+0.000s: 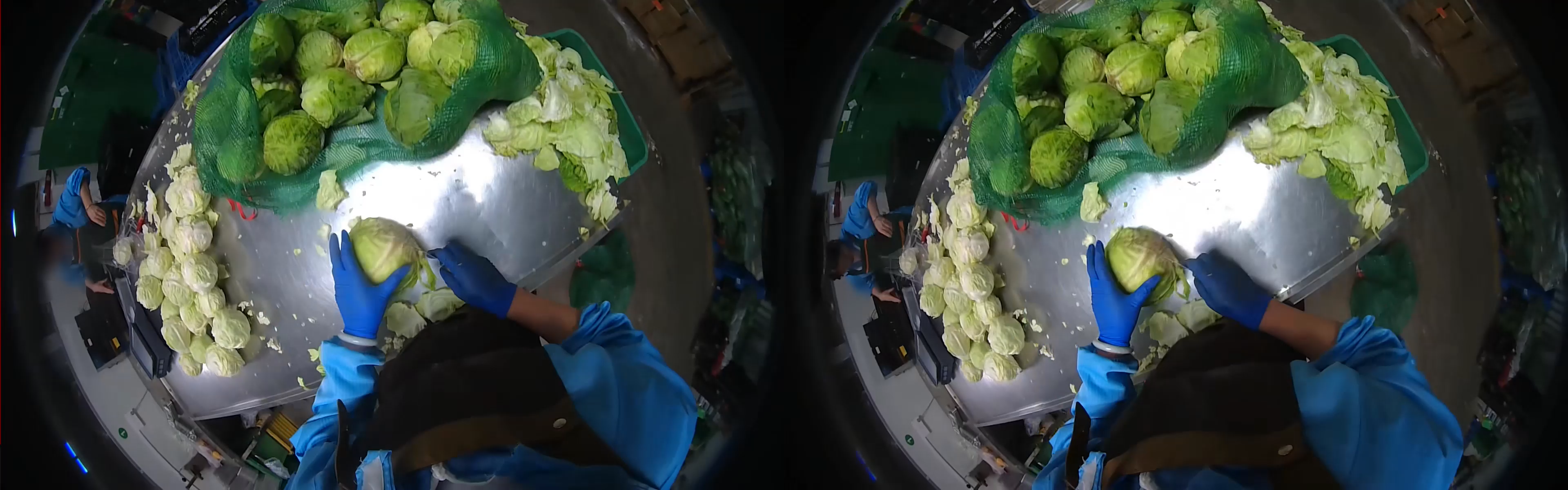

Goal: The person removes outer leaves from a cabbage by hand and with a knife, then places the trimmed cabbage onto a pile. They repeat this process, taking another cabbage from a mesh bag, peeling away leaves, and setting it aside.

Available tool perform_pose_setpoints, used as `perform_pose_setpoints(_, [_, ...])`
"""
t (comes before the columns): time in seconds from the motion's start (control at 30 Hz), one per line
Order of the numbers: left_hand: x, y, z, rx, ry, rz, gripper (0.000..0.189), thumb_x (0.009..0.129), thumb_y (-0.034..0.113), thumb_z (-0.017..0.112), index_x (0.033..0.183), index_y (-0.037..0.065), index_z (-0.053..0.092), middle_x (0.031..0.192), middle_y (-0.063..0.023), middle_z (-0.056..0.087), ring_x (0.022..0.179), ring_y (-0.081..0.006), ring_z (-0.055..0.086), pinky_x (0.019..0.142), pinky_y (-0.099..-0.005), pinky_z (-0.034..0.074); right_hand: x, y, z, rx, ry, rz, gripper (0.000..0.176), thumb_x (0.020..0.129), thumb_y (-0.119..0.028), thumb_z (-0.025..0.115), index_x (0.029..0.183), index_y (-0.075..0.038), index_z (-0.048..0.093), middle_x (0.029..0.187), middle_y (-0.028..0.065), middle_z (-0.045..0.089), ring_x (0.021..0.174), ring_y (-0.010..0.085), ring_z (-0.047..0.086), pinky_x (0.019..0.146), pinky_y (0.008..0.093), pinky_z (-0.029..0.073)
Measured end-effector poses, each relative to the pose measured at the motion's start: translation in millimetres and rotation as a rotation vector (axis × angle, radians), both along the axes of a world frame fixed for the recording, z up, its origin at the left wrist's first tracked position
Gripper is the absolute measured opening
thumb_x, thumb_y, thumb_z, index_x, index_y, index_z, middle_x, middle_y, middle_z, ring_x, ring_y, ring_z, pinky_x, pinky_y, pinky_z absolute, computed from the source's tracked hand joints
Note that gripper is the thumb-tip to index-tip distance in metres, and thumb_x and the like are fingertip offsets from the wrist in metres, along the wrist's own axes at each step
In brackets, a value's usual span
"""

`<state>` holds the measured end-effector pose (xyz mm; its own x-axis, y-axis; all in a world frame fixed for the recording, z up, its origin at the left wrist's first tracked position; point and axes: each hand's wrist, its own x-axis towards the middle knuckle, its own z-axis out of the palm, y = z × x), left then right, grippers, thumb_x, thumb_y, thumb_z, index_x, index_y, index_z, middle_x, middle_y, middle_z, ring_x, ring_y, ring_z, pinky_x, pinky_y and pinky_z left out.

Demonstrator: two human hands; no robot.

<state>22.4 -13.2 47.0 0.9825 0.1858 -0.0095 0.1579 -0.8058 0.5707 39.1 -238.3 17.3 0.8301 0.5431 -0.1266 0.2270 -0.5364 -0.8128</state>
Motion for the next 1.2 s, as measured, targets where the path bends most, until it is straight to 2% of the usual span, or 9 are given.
perform_pose_setpoints(0.03, [-3,2,-5,-0.142,0.033,-0.083,0.115,0.057,0.039,0.090,0.144,-0.003,0.028,0.144,-0.0304,0.031,0.131,-0.0454,0.038,0.106,-0.0461,0.039,-5,1,2,-0.013,0.029,-0.019,0.033,0.089,-0.011,0.054,0.121,-0.007,0.053,0.101,0.0193,0.057,0.092,0.0388,0.058,0.077,0.0460,0.049])
perform_pose_setpoints(0.2, [4,6,-8,-0.162,0.097,-0.061,0.117,0.056,0.037,0.091,0.144,-0.002,0.025,0.139,-0.0286,0.036,0.126,-0.0430,0.043,0.103,-0.0464,0.042,-9,15,4,-0.064,0.046,-0.097,0.033,0.089,-0.015,0.054,0.122,-0.007,0.052,0.097,0.0201,0.063,0.087,0.0390,0.062,0.075,0.0480,0.050])
perform_pose_setpoints(0.47, [16,10,-10,-0.175,0.148,-0.046,0.117,0.056,0.040,0.090,0.144,-0.002,0.025,0.136,-0.0269,0.039,0.120,-0.0411,0.048,0.098,-0.0458,0.045,11,43,-23,-0.264,0.073,-0.033,0.013,0.090,-0.010,0.044,0.100,-0.003,0.050,0.092,0.0219,0.063,0.084,0.0400,0.062,0.071,0.0506,0.050])
perform_pose_setpoints(0.6, [20,9,-15,-0.110,0.153,-0.033,0.117,0.056,0.040,0.089,0.145,-0.002,0.025,0.136,-0.0270,0.039,0.120,-0.0415,0.049,0.097,-0.0460,0.046,22,55,-24,-0.326,-0.166,-0.073,0.011,0.086,-0.003,0.046,0.094,-0.001,0.053,0.077,0.0182,0.063,0.069,0.0352,0.065,0.064,0.0453,0.052])
perform_pose_setpoints(0.7, [24,0,-11,-0.072,0.205,0.004,0.118,0.056,0.042,0.088,0.145,-0.001,0.024,0.136,-0.0268,0.040,0.118,-0.0421,0.051,0.094,-0.0464,0.047,32,60,-19,-0.407,-0.108,-0.096,0.011,0.086,-0.004,0.046,0.094,0.000,0.053,0.079,0.0188,0.064,0.070,0.0348,0.065,0.065,0.0451,0.053])
perform_pose_setpoints(0.8, [28,-6,-3,-0.053,0.272,0.016,0.119,0.055,0.044,0.088,0.146,0.000,0.025,0.135,-0.0258,0.041,0.114,-0.0420,0.054,0.091,-0.0468,0.050,39,57,-20,-0.343,0.026,-0.107,0.012,0.088,-0.005,0.046,0.094,0.001,0.054,0.082,0.0202,0.065,0.073,0.0349,0.066,0.065,0.0443,0.053])
perform_pose_setpoints(0.97, [31,10,5,-0.097,0.308,-0.026,0.118,0.055,0.044,0.088,0.146,0.001,0.027,0.134,-0.0232,0.043,0.110,-0.0401,0.057,0.086,-0.0460,0.052,23,46,-2,-0.248,0.048,-0.067,0.024,0.097,-0.016,0.037,0.097,0.000,0.055,0.089,0.0231,0.066,0.078,0.0407,0.065,0.069,0.0479,0.053])
perform_pose_setpoints(1.07, [31,13,-3,-0.031,0.287,-0.080,0.117,0.055,0.045,0.088,0.145,0.001,0.027,0.133,-0.0224,0.044,0.111,-0.0389,0.057,0.088,-0.0443,0.052,17,45,-9,-0.221,0.077,-0.115,0.032,0.100,-0.020,0.030,0.102,-0.001,0.056,0.090,0.0243,0.066,0.081,0.0432,0.064,0.072,0.0501,0.052])
perform_pose_setpoints(1.2, [52,38,-22,-0.293,0.313,-0.014,0.115,0.058,0.043,0.089,0.145,-0.002,0.027,0.134,-0.0245,0.043,0.119,-0.0358,0.052,0.097,-0.0427,0.047,32,61,-43,-0.271,0.142,-0.156,0.033,0.101,-0.020,0.030,0.107,0.000,0.055,0.091,0.0246,0.066,0.083,0.0419,0.064,0.073,0.0499,0.052])
